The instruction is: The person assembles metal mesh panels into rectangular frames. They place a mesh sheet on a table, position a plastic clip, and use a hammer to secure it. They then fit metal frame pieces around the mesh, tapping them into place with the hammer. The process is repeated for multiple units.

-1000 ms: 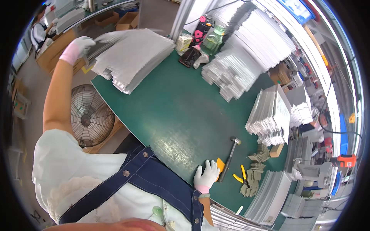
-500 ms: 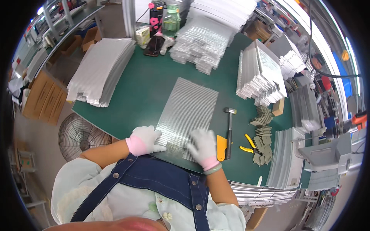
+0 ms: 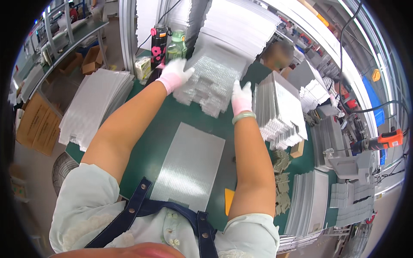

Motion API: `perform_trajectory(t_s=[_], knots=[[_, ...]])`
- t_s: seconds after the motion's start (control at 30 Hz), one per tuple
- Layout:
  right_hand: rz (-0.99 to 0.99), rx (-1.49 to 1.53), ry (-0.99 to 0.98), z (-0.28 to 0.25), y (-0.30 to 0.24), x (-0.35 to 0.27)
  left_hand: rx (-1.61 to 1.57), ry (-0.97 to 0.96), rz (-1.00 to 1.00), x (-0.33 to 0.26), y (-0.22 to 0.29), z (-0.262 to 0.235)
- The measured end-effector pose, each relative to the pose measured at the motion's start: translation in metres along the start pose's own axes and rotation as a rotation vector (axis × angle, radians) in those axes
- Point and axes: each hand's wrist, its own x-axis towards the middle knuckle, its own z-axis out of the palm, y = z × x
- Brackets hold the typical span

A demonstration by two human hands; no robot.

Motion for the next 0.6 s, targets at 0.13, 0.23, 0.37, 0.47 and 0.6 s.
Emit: perform_trajectory(t_s=[0.13, 0.23, 0.37, 0.47, 0.6], knots=[[0.145, -0.338, -0.188, 0.020, -0.019, 0.022, -0.200, -0.220, -0.233, 0.012, -0.008, 0.016], [-0.301, -0.340, 0.197, 0.023, -0.007, 0.030, -0.355, -0.148, -0.273, 0.019, -0.007, 0.018], [-0.329, 0.617, 0.105, 0.006, -0.048, 0.019, -0.311, -0.040, -0.235, 0.024, -0.004, 0.001], [-0.104, 1.002, 0.032, -0.002, -0.048, 0.027, -0.461, 0.099, -0.200, 0.031, -0.003, -0.003], [0.021, 0.187, -0.032, 0.019, -0.006, 0.038, -0.489, -0.133, -0.214, 0.034, 0.004, -0.004]])
